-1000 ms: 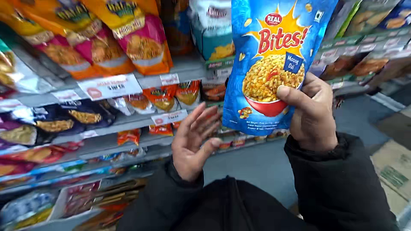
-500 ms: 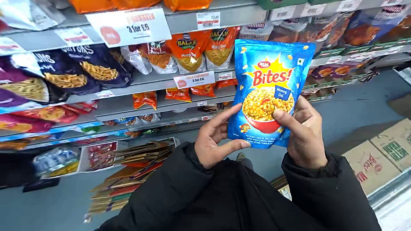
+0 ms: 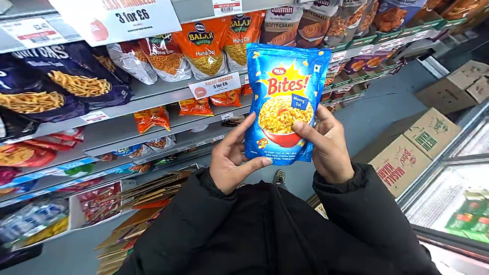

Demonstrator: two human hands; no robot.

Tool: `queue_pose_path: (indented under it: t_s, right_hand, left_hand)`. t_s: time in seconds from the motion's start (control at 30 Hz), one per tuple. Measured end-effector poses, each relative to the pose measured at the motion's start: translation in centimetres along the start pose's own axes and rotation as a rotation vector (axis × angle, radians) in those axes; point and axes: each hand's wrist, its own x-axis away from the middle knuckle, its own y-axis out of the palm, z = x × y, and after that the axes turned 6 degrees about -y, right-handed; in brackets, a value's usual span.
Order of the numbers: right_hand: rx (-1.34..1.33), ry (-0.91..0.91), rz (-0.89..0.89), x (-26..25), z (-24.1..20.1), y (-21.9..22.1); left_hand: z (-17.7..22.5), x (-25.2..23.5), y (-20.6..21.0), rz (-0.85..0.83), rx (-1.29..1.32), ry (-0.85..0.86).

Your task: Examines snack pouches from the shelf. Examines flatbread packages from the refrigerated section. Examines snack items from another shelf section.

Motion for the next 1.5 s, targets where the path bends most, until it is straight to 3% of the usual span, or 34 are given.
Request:
queue_pose_path:
  t_s: [1.5]
  right_hand:
    - [0.005,-0.046,-0.08,1.5,-0.1,2.2]
  left_hand:
    - [0.9,2.6,-1.3,0.037,0.035,0.019]
